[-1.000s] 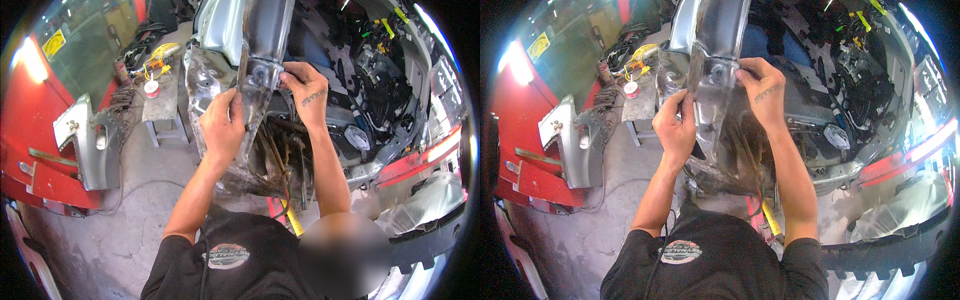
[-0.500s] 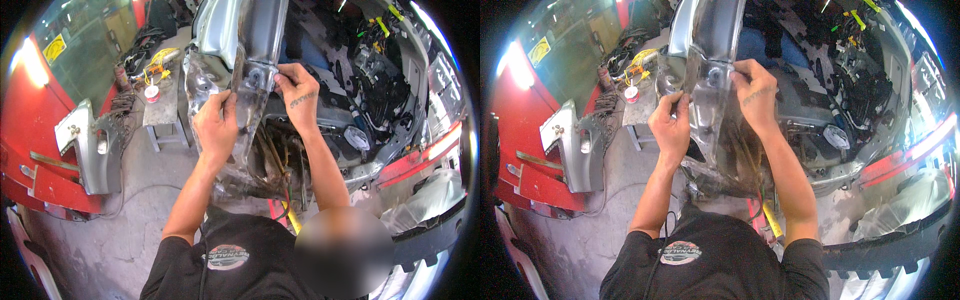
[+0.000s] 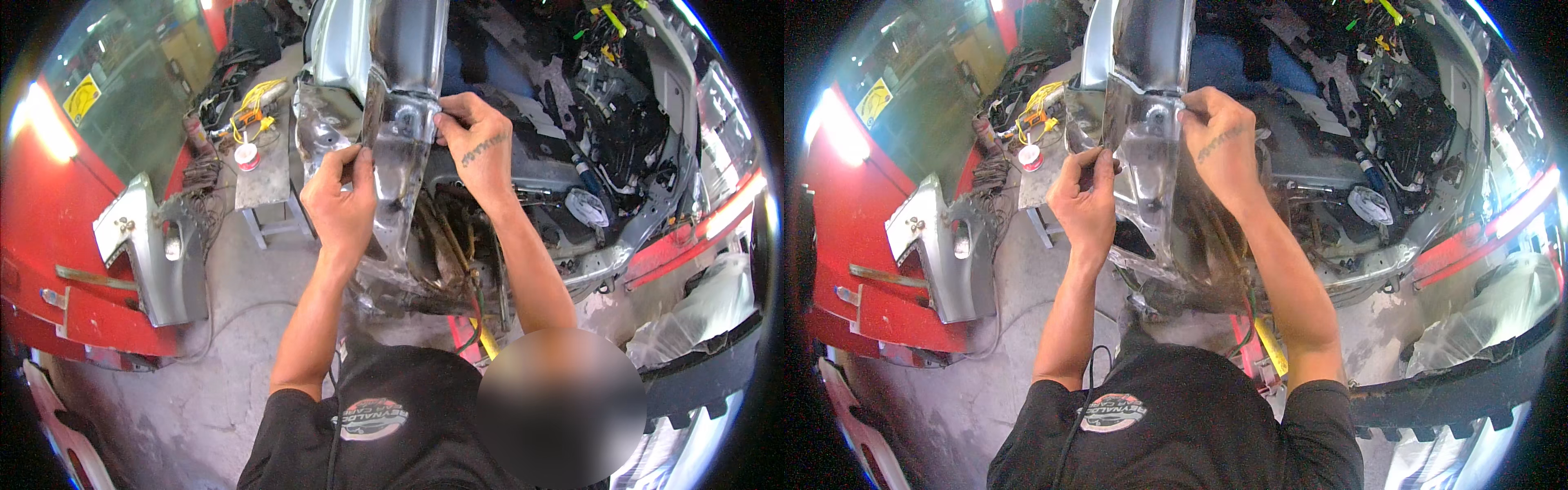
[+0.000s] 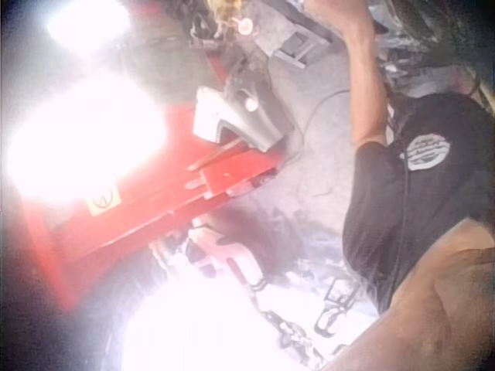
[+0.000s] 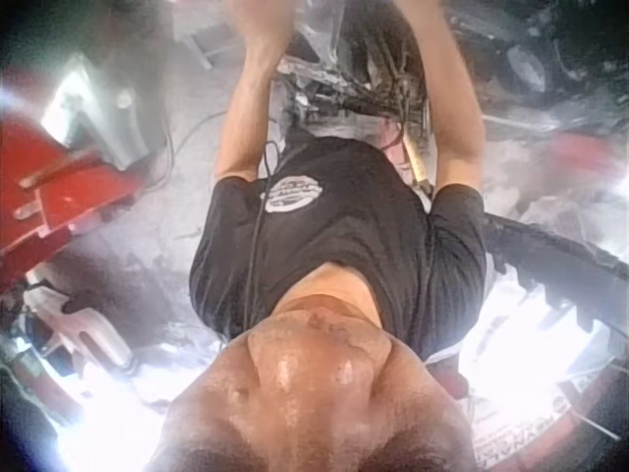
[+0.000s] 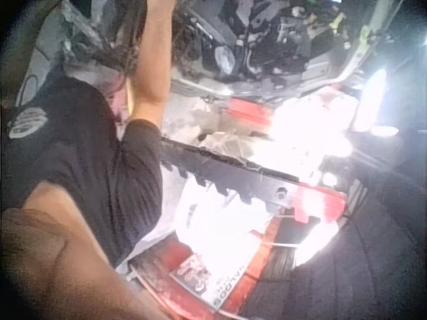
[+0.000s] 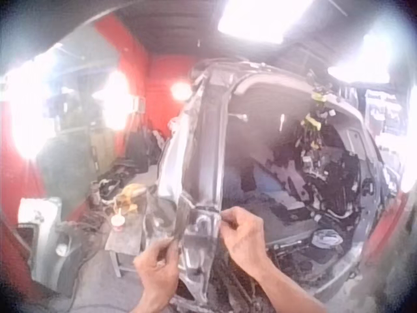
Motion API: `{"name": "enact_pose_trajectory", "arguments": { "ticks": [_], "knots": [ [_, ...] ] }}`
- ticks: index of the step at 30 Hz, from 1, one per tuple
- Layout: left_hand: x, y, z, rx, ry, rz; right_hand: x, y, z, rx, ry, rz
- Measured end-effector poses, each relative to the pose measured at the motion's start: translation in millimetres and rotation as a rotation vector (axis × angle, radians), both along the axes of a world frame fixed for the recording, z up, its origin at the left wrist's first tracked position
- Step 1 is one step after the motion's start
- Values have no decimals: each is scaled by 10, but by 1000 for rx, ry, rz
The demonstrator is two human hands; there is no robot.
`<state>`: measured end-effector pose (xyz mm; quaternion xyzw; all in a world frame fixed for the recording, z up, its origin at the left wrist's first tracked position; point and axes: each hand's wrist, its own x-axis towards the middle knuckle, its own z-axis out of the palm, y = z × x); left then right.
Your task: The person uses a pry bar and hammer to straighten a damaged front frame section of a car in a repair shop. They repeatedly strike the metal to reshape it, then fit a metal bracket into the repaired area.
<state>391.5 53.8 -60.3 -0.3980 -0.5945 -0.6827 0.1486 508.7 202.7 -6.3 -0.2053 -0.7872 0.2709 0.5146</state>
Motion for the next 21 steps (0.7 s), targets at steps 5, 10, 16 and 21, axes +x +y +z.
{"name": "enact_pose_trajectory", "arguments": {
  "ticks": [5, 10, 16, 21],
  "knots": [
    [-5, 48, -42, -17, -24, -4, -24, 7, -86, 7, 54, 10],
    [26, 47, -35, -88, 111, 95, 23, 12, -93, -275, 149, 103],
    [-7, 29, -159, -132, 179, 113, 24, -96, -196, -193, 122, 14],
    [-42, -59, -140, -244, 159, 88, 19, -130, -283, -92, 160, 10]
  ]
}}
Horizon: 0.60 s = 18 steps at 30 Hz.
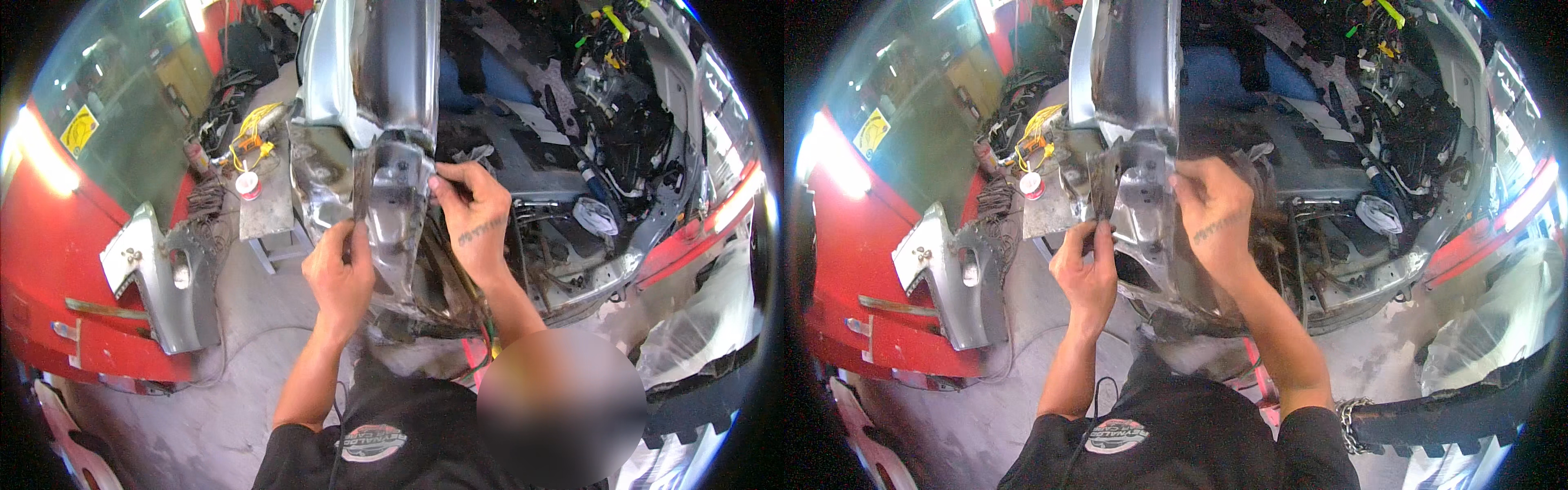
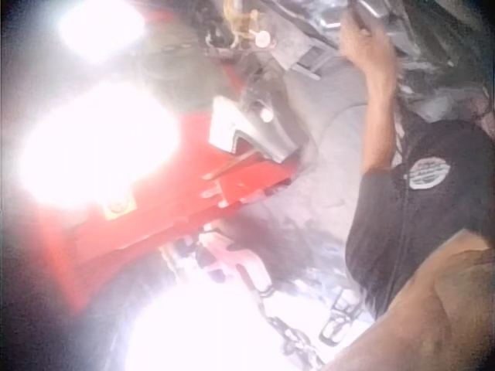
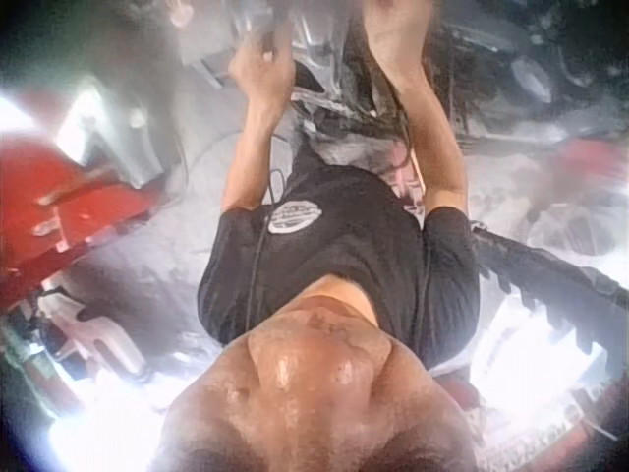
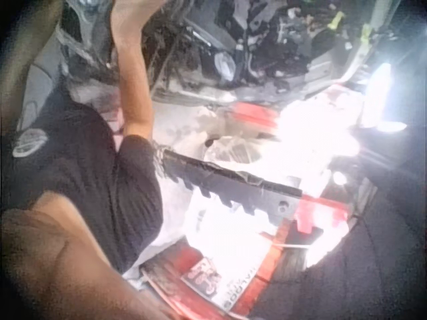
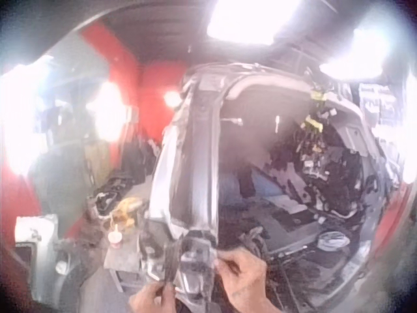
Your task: The person uses a pry bar and hammer to straighten a damaged front frame section of a car in a repair shop. They repeatedly strike the metal to reshape it, then fit a metal bracket into the repaired area.
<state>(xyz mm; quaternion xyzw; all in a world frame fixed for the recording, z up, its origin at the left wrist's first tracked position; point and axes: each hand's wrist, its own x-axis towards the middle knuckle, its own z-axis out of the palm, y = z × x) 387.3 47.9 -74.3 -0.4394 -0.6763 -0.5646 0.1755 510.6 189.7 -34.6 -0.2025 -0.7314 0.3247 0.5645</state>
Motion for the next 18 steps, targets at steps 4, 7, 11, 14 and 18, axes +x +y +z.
{"name": "enact_pose_trajectory", "arguments": {
  "ticks": [4, 7, 11, 14, 18],
  "knots": [
    [-43, 26, 0, -5, -24, -48, 16, -79, 45, 77, -46, -59],
    [-65, -27, 10, -30, 31, -81, 53, -146, -3, 113, -74, -62],
    [-99, -62, -7, -126, 45, -158, 23, -81, -87, 123, -62, -109],
    [-104, -84, 66, -199, -1, -226, -13, -44, -81, 165, -64, -138],
    [-148, -7, 53, -104, -37, -321, -43, -36, -32, 217, -74, -173]
  ]
}}
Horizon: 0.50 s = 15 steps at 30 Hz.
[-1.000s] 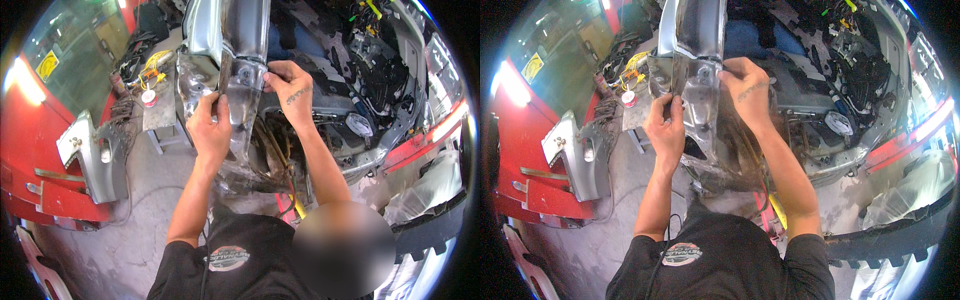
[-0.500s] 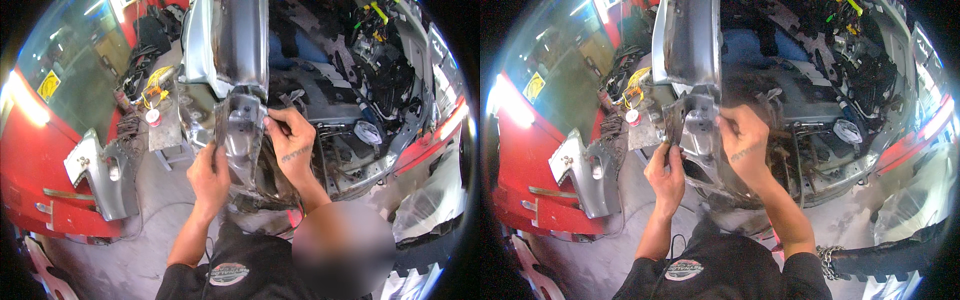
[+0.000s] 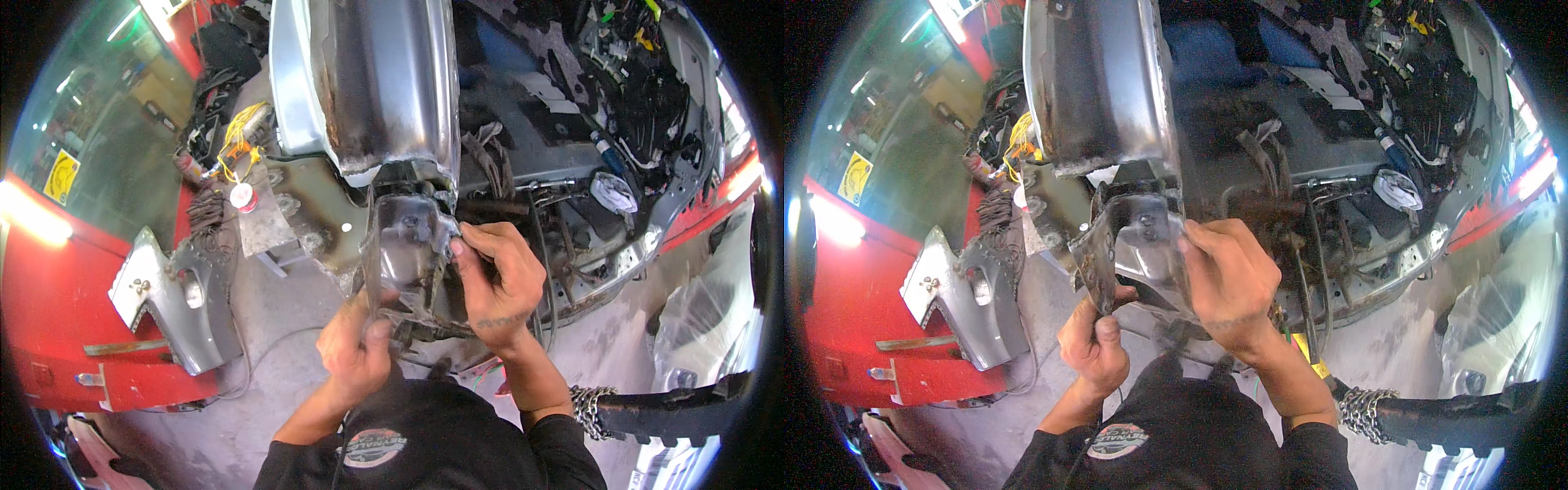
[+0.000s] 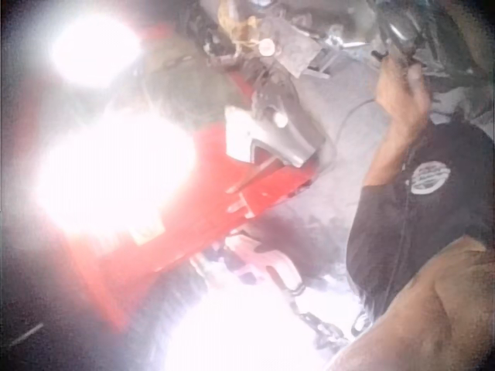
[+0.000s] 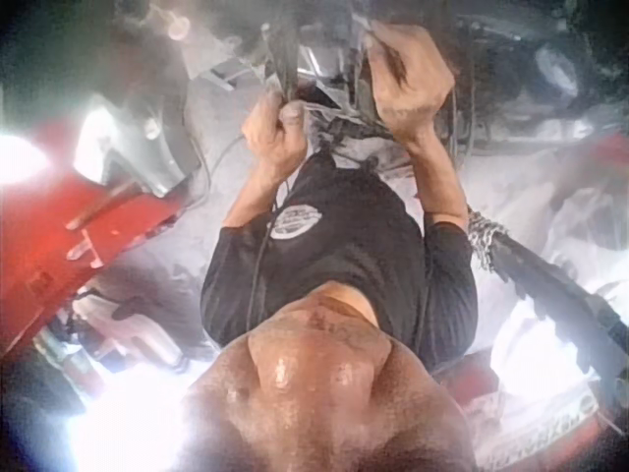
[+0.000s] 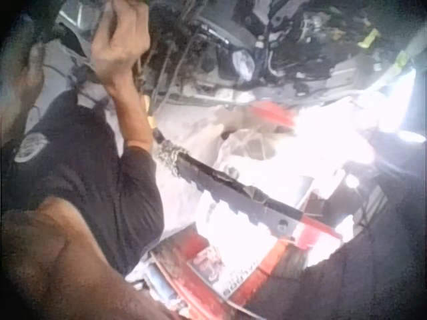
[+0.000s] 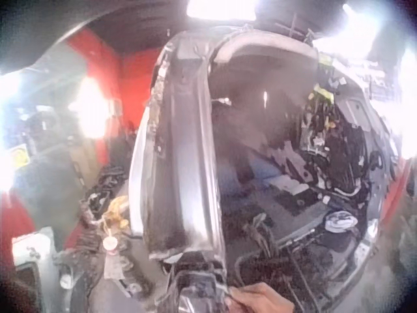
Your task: The person uses a pry bar and hammer to straighten a damaged front frame section of a car in a repair shop. They repeatedly strike the metal to reshape it, then fit a metal bracket into the repaired area.
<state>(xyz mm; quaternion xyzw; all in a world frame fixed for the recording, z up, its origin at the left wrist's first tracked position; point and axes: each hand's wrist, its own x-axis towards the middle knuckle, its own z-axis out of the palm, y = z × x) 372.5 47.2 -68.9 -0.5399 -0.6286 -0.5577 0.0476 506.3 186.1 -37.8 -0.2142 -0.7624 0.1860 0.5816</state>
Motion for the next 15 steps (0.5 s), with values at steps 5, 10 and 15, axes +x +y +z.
{"name": "enact_pose_trajectory", "arguments": {
  "ticks": [5, 10, 15],
  "knots": [
    [-92, -35, -71, -48, -180, -79, -26, 26, -47, 53, -6, -16],
    [-116, -3, -113, 19, -224, -102, -37, 5, 5, -1, -34, -17],
    [-111, 14, -176, 33, -232, -59, -50, 12, -41, 13, -25, -14]
  ]
}}
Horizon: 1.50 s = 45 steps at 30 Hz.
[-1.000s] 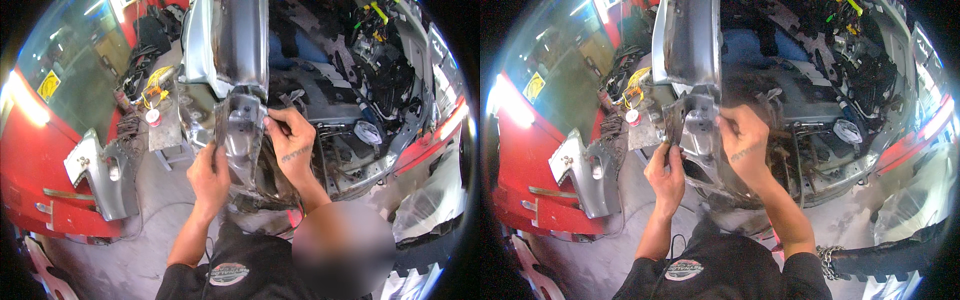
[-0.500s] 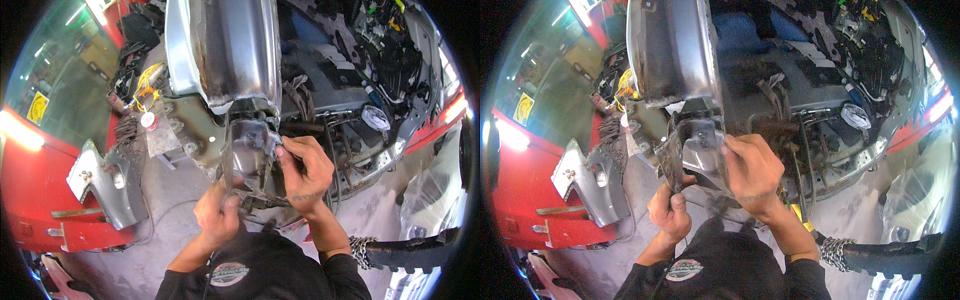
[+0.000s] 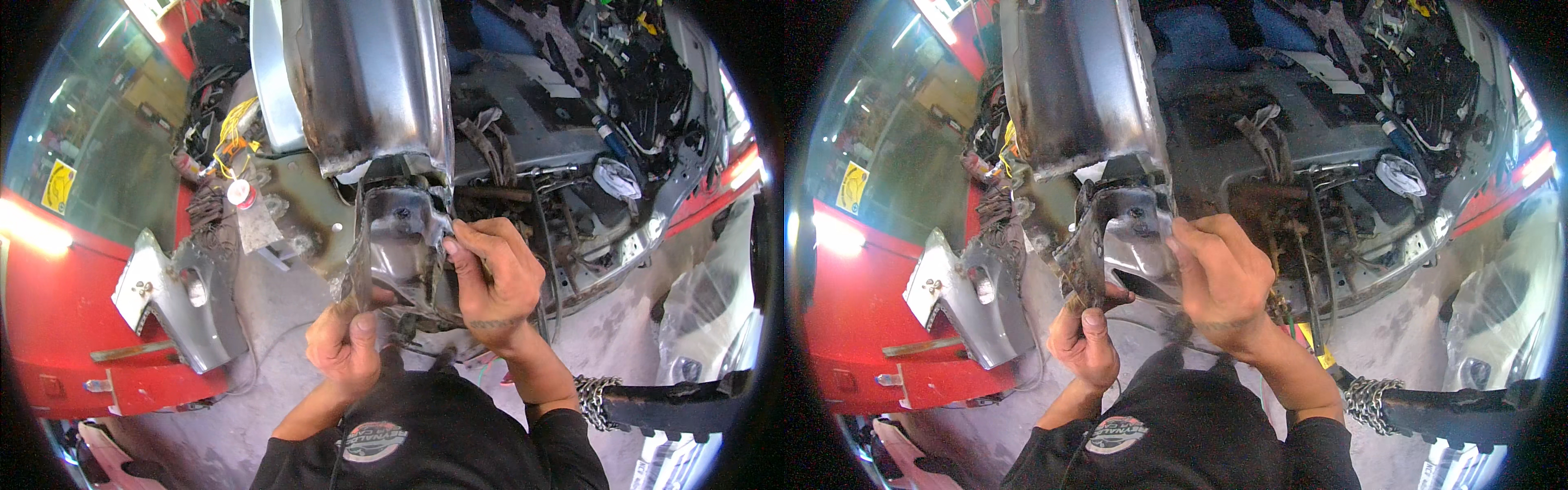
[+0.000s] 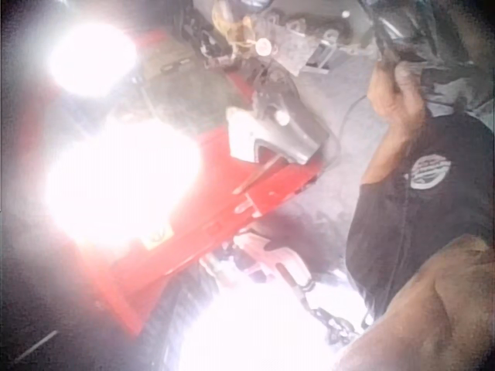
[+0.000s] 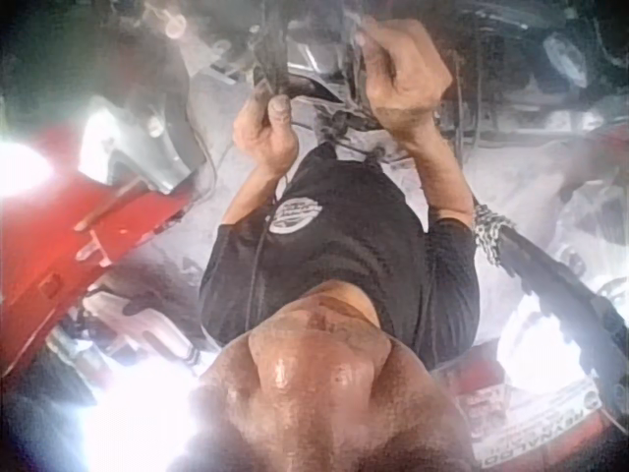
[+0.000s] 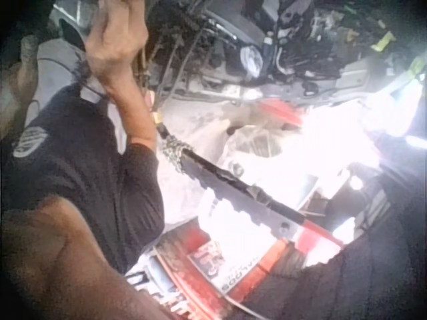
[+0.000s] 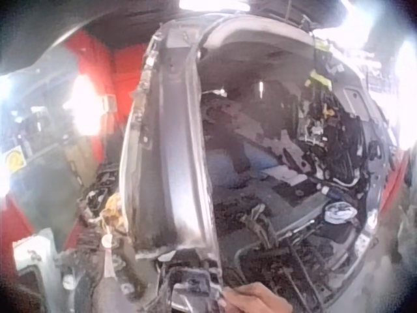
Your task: The person uses a pry bar and hammer to straighten a damaged front frame section of a car in a repair shop. They repeatedly strike the metal to reshape it, then fit a metal bracket into the repaired area.
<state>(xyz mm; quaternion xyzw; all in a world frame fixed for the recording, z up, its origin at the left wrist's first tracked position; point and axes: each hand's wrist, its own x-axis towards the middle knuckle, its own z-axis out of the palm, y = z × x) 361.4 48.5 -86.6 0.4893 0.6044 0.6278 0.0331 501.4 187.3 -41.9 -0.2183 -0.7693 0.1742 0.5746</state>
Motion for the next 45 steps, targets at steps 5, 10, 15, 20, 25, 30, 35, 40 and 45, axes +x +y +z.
{"name": "enact_pose_trajectory", "arguments": {
  "ticks": [5, 10, 15, 20, 25, 30, 35, 40, 45],
  "knots": [
    [-26, 20, 21, -8, 72, -8, 5, 12, 28, 20, -30, -4],
    [-21, 16, -13, 10, 83, -7, 26, 53, -46, 50, -24, 27],
    [-4, -18, 65, -39, 114, -33, 44, 90, -46, 52, -29, 45],
    [-19, -25, 101, -36, 208, 3, 15, 40, 10, 29, -15, 14],
    [8, -53, 115, -28, 161, 5, 43, 84, -6, 97, -22, 64],
    [91, -26, 190, -80, 186, 96, 25, 102, -12, 105, -22, 52],
    [132, -29, 215, -69, 146, 99, 29, 103, 3, 92, 11, 73],
    [114, -10, 104, -14, 191, 157, 3, 130, 20, 61, 49, 125],
    [121, -21, 158, -42, 152, 102, 21, 122, 1, 19, 50, 127]
  ]
}}
